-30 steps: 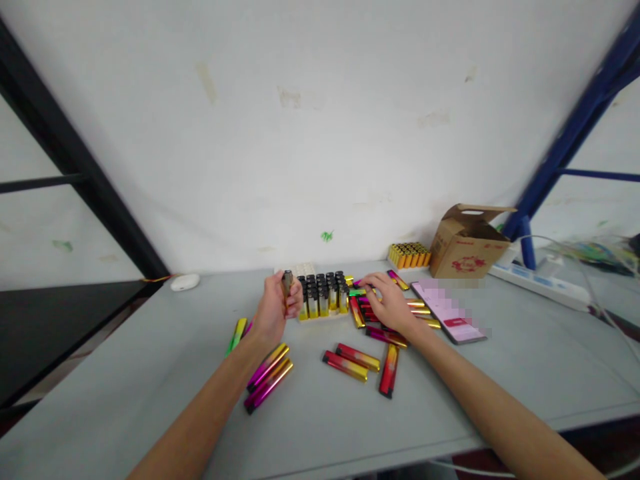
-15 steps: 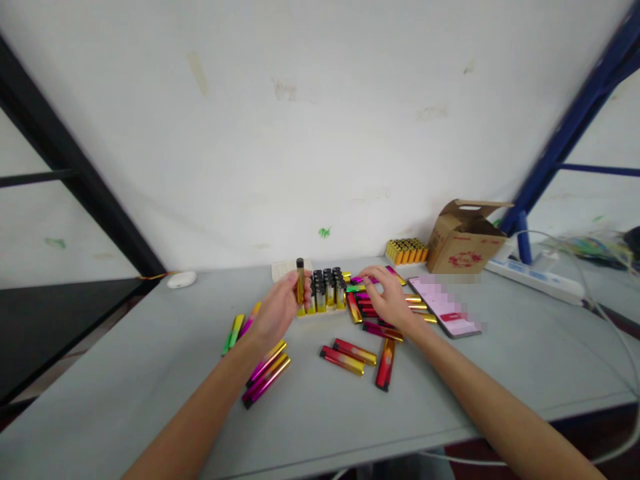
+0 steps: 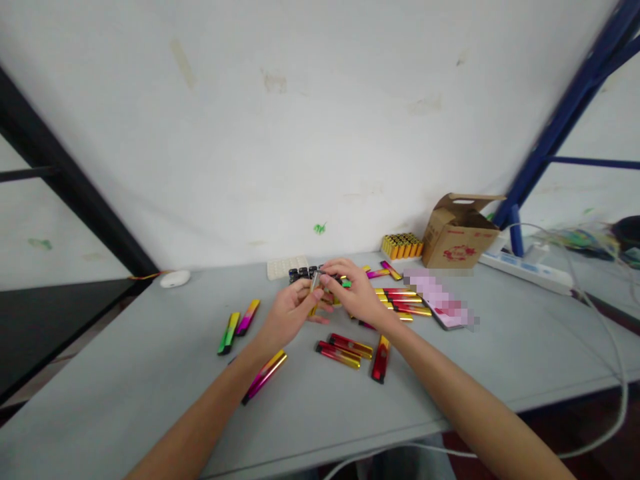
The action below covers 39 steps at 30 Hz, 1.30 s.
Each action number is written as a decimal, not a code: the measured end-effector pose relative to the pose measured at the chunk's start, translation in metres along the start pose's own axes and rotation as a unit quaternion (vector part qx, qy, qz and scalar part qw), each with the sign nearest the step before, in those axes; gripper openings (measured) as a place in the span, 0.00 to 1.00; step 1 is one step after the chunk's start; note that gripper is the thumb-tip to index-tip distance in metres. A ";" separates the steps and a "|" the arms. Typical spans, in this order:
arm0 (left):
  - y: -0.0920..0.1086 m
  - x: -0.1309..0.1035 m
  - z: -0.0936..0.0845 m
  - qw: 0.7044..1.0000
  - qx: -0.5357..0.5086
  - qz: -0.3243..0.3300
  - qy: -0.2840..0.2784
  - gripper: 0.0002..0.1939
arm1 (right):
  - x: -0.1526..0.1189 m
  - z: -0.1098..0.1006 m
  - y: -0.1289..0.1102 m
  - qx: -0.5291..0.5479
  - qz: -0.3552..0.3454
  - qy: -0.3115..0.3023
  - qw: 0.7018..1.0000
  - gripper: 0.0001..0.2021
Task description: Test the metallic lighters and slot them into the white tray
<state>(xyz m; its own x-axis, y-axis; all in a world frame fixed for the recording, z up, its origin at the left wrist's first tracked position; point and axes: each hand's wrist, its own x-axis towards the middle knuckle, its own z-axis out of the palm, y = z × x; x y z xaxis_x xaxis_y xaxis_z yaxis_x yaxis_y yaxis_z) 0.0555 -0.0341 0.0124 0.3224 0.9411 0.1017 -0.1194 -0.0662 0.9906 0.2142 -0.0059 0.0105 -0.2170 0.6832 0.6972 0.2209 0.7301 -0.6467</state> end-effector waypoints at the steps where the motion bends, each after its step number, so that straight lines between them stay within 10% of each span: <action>1: -0.001 0.000 0.000 1.000 0.006 0.006 -0.001 0.20 | 0.000 0.000 0.001 0.017 0.004 -0.005 1.000 0.08; 11: 0.017 -0.002 -0.022 0.995 0.098 0.018 -0.008 0.32 | 0.000 -0.028 0.016 0.041 0.075 0.017 0.996 0.12; 14: 0.023 0.001 -0.037 0.982 0.136 0.098 0.092 0.27 | 0.000 -0.035 0.025 0.002 0.055 0.029 0.998 0.11; 18: 0.012 0.009 -0.052 0.881 0.342 0.250 0.209 0.16 | -0.007 -0.025 0.029 -0.063 0.006 0.026 0.998 0.08; 23: -0.013 0.015 -0.065 0.781 0.558 0.263 0.096 0.33 | -0.016 -0.012 0.029 -0.137 -0.042 -0.001 0.990 0.06; 30: -0.036 0.021 -0.081 0.798 0.576 0.179 -0.004 0.55 | -0.016 -0.014 0.035 -0.178 -0.079 -0.021 0.981 0.06; 39: -0.042 0.026 -0.091 0.828 0.551 0.108 0.008 0.56 | -0.018 -0.012 0.037 -0.185 -0.082 -0.034 0.979 0.06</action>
<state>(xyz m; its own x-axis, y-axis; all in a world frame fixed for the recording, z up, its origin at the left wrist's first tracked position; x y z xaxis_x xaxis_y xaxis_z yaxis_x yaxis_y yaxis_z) -0.0168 0.0231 -0.0347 0.3911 0.8721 0.2941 0.7593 -0.4863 0.4324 0.2381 0.0082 -0.0222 -0.3374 0.5660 0.7522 0.5046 0.7833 -0.3631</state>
